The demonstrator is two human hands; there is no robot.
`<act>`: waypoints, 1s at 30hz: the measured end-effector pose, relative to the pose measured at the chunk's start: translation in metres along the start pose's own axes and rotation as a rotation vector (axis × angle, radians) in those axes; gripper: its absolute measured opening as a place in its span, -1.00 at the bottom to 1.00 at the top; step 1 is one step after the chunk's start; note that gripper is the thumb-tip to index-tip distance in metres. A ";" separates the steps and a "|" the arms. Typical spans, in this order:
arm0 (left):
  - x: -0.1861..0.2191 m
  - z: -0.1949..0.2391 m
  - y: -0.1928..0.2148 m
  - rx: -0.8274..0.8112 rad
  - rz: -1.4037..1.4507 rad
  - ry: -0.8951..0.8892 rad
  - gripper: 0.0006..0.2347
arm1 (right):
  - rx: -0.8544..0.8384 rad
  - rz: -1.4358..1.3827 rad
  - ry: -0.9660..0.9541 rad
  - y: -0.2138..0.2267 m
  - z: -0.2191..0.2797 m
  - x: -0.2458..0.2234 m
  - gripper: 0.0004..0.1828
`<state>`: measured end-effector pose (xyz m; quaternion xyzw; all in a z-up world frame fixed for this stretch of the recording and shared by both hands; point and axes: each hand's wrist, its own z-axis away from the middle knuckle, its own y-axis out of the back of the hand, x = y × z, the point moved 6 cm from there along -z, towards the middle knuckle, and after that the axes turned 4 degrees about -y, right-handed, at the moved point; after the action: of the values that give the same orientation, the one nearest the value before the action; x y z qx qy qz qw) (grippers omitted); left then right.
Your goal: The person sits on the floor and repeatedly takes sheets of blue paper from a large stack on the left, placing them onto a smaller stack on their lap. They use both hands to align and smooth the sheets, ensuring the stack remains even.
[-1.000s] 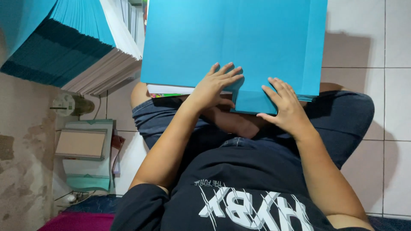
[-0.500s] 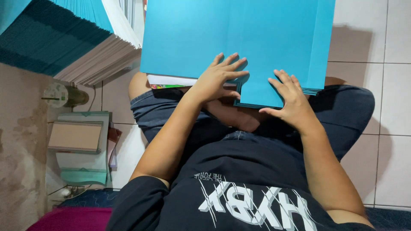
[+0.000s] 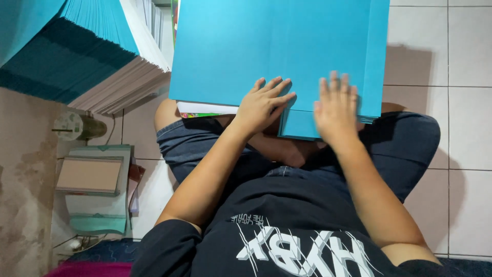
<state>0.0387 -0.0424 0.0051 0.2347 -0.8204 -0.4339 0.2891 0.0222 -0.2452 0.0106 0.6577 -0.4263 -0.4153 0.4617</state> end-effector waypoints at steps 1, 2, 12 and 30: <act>0.000 0.001 -0.002 -0.001 0.001 0.001 -0.70 | -0.002 -0.001 0.000 -0.004 -0.002 -0.006 -0.34; 0.001 0.002 -0.004 -0.011 -0.028 0.004 -0.66 | -0.007 -0.008 0.061 -0.008 -0.005 -0.015 -0.31; 0.010 0.004 0.019 -0.443 -0.041 -0.039 -0.13 | -0.455 -0.143 0.130 0.032 0.023 0.040 0.14; -0.036 -0.006 -0.031 -0.105 -0.359 -0.052 -0.41 | 0.163 0.005 0.404 -0.028 -0.048 0.069 0.15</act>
<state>0.0728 -0.0392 -0.0279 0.3507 -0.7487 -0.5267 0.1974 0.0924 -0.2920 -0.0154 0.7617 -0.3586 -0.2381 0.4842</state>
